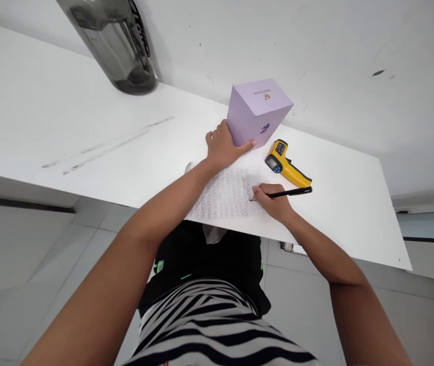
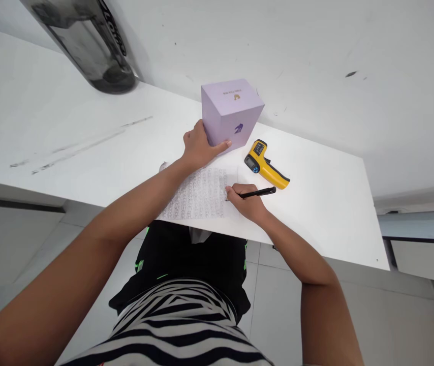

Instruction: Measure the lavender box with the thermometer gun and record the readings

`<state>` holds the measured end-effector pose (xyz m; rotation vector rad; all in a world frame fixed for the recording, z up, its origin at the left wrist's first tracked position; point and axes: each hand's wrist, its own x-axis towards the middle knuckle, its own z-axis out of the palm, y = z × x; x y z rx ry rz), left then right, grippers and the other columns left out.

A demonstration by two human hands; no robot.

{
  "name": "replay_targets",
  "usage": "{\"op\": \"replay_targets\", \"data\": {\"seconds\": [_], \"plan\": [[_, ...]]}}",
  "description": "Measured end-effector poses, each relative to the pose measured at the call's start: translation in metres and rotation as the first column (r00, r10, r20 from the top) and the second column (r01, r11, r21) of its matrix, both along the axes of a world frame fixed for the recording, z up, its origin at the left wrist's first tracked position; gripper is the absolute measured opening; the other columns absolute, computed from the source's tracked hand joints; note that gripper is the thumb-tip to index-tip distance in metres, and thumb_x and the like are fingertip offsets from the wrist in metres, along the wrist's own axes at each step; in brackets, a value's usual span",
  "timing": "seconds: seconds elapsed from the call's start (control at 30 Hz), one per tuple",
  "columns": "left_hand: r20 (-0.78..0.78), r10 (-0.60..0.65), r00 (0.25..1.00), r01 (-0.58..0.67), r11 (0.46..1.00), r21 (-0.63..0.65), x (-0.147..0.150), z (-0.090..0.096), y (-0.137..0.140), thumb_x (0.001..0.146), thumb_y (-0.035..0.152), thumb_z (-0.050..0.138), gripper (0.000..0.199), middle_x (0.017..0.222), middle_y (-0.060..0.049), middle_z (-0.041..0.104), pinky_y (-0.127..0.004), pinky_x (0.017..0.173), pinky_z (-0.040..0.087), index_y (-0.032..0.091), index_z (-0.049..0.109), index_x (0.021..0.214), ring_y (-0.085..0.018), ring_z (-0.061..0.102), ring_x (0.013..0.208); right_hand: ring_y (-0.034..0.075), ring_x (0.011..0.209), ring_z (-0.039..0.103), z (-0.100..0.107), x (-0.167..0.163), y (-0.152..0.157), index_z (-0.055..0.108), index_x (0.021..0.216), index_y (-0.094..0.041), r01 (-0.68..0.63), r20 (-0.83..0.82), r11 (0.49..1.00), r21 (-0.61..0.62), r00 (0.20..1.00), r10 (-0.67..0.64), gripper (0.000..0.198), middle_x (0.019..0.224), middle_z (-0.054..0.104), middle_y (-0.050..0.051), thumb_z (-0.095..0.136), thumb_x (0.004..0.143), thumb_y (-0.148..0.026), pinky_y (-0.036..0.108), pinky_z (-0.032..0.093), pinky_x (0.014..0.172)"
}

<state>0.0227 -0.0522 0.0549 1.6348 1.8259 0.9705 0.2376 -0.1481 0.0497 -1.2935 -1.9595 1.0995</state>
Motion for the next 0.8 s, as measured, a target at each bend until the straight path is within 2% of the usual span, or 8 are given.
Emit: {"op": "replay_targets", "data": {"seconds": [0.13, 0.43, 0.8], "plan": [[-0.016, 0.003, 1.0, -0.003, 1.0, 0.003, 0.0006, 0.0001, 0.0, 0.083, 0.076, 0.081, 0.096, 0.158, -0.014, 0.071, -0.063, 0.143, 0.033, 0.034, 0.049, 0.162, -0.046, 0.057, 0.161, 0.019, 0.064, 0.063, 0.0022, -0.0005, 0.0, 0.049, 0.055, -0.025, -0.024, -0.001, 1.0, -0.004, 1.0, 0.024, 0.063, 0.058, 0.058, 0.003, 0.064, 0.1, -0.066, 0.034, 0.052, 0.061], [-0.009, -0.003, 1.0, 0.004, 1.0, 0.013, 0.001, 0.0008, -0.0003, 0.083, 0.075, 0.082, 0.094, 0.157, -0.014, 0.072, -0.065, 0.143, 0.033, 0.036, 0.05, 0.162, -0.046, 0.059, 0.159, 0.015, 0.055, 0.049, 0.0056, -0.0016, 0.0001, 0.052, 0.054, -0.025, -0.075, -0.001, 0.997, -0.004, 0.997, 0.075, 0.067, 0.055, 0.058, 0.001, 0.066, 0.1, -0.072, 0.033, 0.047, 0.057], [-0.006, 0.002, 1.0, -0.002, 1.0, 0.001, 0.001, 0.0009, 0.0, 0.082, 0.076, 0.082, 0.095, 0.16, -0.013, 0.071, -0.064, 0.144, 0.033, 0.035, 0.05, 0.162, -0.045, 0.059, 0.16, 0.017, 0.06, 0.055, 0.0024, 0.0015, 0.0008, 0.052, 0.055, -0.026, -0.037, 0.02, 0.999, -0.01, 0.999, 0.037, 0.066, 0.056, 0.057, 0.002, 0.067, 0.101, -0.071, 0.033, 0.048, 0.057]]}}
